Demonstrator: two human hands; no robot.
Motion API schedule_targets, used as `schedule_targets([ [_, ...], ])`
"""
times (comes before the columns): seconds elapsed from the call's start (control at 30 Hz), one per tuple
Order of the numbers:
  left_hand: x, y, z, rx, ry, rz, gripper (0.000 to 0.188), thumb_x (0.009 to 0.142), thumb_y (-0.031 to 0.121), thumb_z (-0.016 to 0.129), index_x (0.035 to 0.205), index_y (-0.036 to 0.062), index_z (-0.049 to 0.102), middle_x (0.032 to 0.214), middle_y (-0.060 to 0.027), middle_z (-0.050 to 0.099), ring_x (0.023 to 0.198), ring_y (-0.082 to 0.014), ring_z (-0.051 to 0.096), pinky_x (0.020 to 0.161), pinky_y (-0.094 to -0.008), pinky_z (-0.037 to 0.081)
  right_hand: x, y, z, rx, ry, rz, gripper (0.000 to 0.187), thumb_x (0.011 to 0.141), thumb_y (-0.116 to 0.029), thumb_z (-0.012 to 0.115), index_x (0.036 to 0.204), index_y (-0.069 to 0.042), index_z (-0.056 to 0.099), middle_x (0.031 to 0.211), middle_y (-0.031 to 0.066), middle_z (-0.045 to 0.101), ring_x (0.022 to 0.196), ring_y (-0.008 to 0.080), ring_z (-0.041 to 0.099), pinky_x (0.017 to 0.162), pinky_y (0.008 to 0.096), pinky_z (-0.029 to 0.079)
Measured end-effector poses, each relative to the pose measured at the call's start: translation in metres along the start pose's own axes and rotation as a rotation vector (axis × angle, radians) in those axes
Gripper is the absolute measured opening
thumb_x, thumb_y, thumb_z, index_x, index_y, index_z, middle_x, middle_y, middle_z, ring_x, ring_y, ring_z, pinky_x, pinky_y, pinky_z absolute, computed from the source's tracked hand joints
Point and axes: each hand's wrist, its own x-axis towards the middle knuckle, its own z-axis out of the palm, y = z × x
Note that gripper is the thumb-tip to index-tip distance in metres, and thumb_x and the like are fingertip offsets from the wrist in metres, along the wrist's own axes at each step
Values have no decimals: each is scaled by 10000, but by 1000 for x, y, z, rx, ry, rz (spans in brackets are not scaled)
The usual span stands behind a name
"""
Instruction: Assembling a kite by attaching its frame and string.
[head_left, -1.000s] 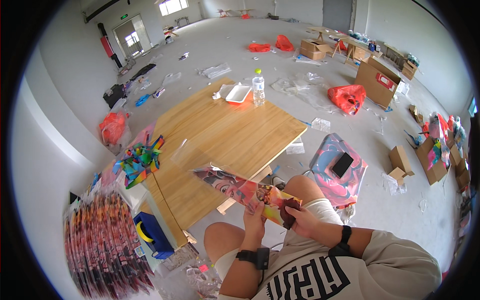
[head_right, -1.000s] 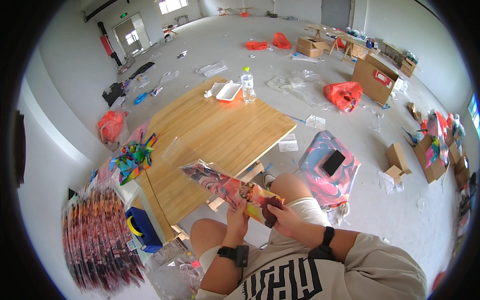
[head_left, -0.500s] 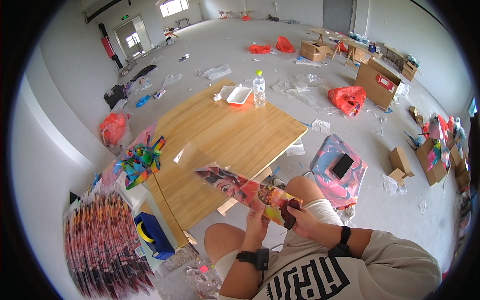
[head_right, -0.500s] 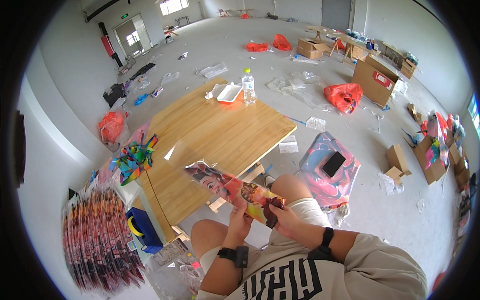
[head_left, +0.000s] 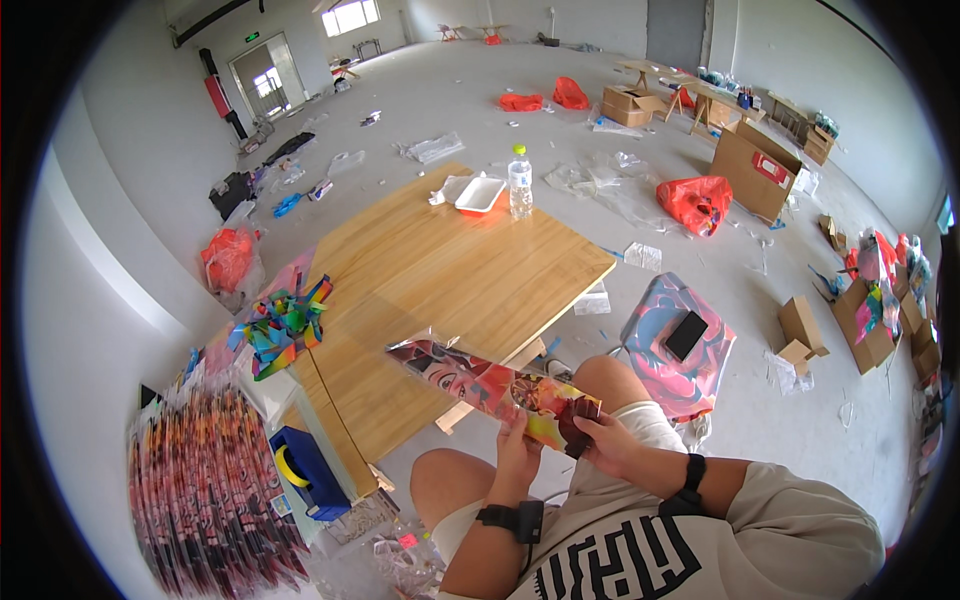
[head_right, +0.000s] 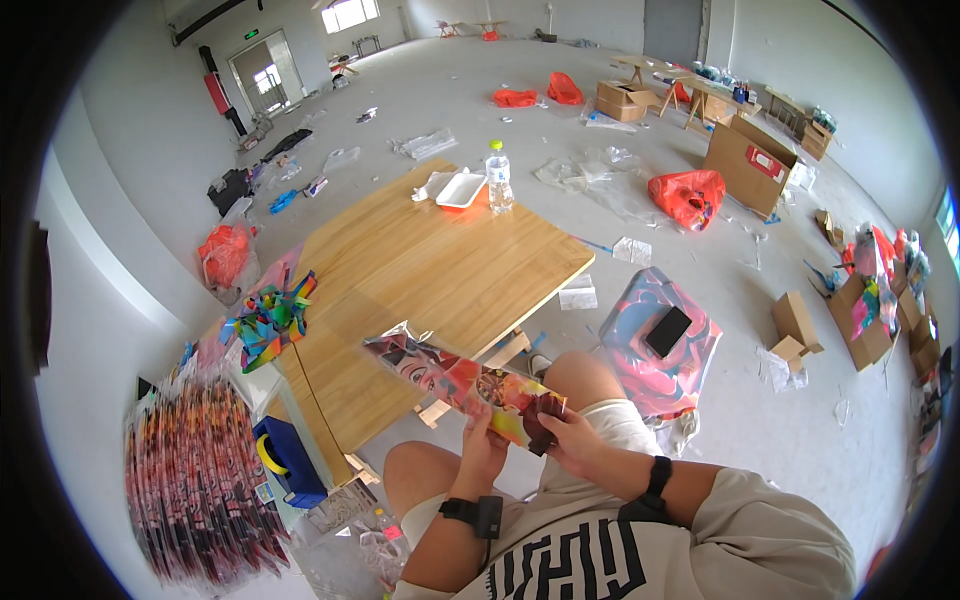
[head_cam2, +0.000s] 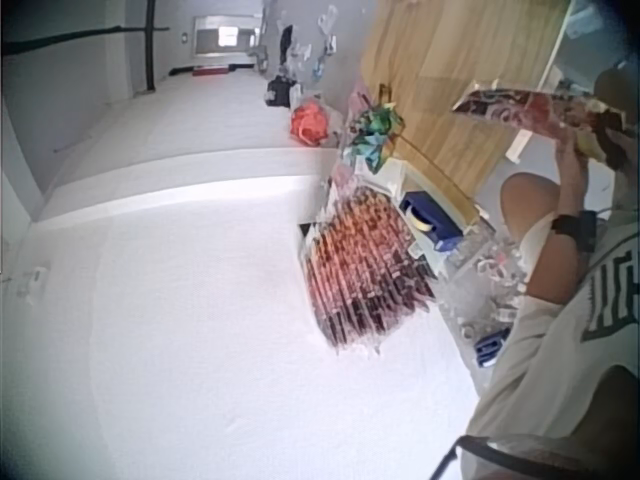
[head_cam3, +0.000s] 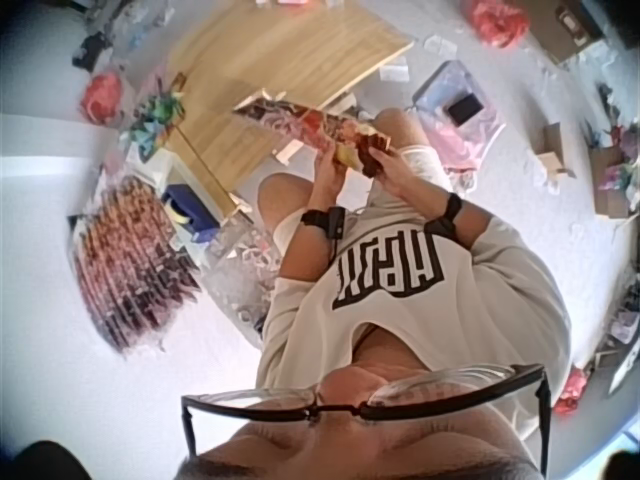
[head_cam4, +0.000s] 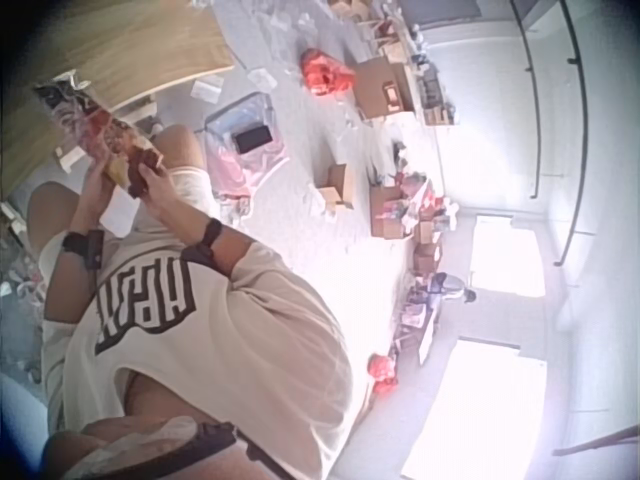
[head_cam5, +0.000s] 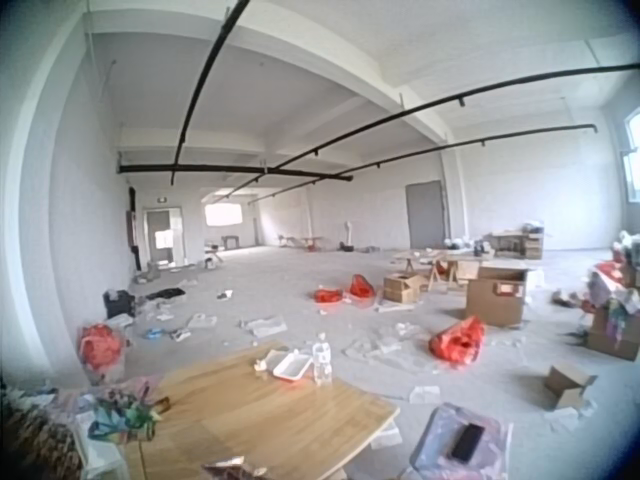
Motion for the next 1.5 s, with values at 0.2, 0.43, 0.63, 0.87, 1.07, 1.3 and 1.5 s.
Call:
schedule_targets([
  [0.2, -3, 7, 7, -91, -56, -43, 370, 1048, 197, 573, 1375, 32, 517, 1273, -127, 668, 1157, -252, 676, 992, -408, 574, 3, -2, -1, 9, -14, 7, 349, 1014, -121, 616, 1357, -98, 552, 1298, 74, 641, 1159, 220, 650, 991, 405, 560],
  [0.43, -1, 1, 1, 43, -72, -33, 365, 1043, 170, 577, 1368, 14, 516, 1275, -134, 667, 1168, -255, 672, 1008, -408, 567, 7, -1, -1, -1, -31, -23, 370, 1008, -112, 615, 1368, -89, 537, 1295, 75, 637, 1166, 220, 650, 1007, 398, 557],
  [0.63, 2, -1, -7, 79, -113, -83, 328, 1038, 129, 576, 1348, 27, 545, 1243, -117, 685, 1128, -230, 685, 954, -374, 577, 5, -5, 1, 20, -2, -34, 380, 994, -96, 635, 1361, -89, 534, 1291, 74, 632, 1165, 212, 646, 1003, 381, 551],
  [0.87, -6, 4, 12, 20, -80, -38, 311, 1016, 78, 590, 1322, 29, 564, 1249, -111, 683, 1121, -224, 686, 983, -380, 565, -5, -22, 4, -745, 274, -840, 340, 915, -67, 703, 1231, -70, 575, 1233, 118, 636, 1062, 284, 654, 845, 392, 534],
  [1.07, -2, 4, -2, -60, -94, 3, 333, 1002, 46, 590, 1330, 11, 546, 1276, -122, 668, 1156, -221, 675, 988, -349, 571, -38, -76, 34, -1760, -544, -1239, 364, 840, -176, 755, 1170, -73, 640, 1284, 97, 613, 1174, 306, 607, 993, 444, 490],
  [1.3, -8, 10, 13, -102, -142, -35, 385, 1007, 90, 592, 1369, -5, 503, 1312, -137, 651, 1186, -225, 663, 996, -338, 568, -28, -57, 34, -1901, -449, -1231, 555, 872, -288, 746, 1353, -68, 577, 1331, 82, 612, 1287, 268, 580, 1095, 427, 459],
  [1.5, -4, 4, -2, -108, -142, -87, 437, 1030, 231, 577, 1406, 25, 493, 1338, -133, 640, 1200, -238, 655, 1033, -368, 541, -22, -54, 25, -1919, -517, -1105, 456, 913, -302, 717, 1292, -75, 605, 1362, 88, 590, 1310, 278, 563, 1093, 442, 457],
])
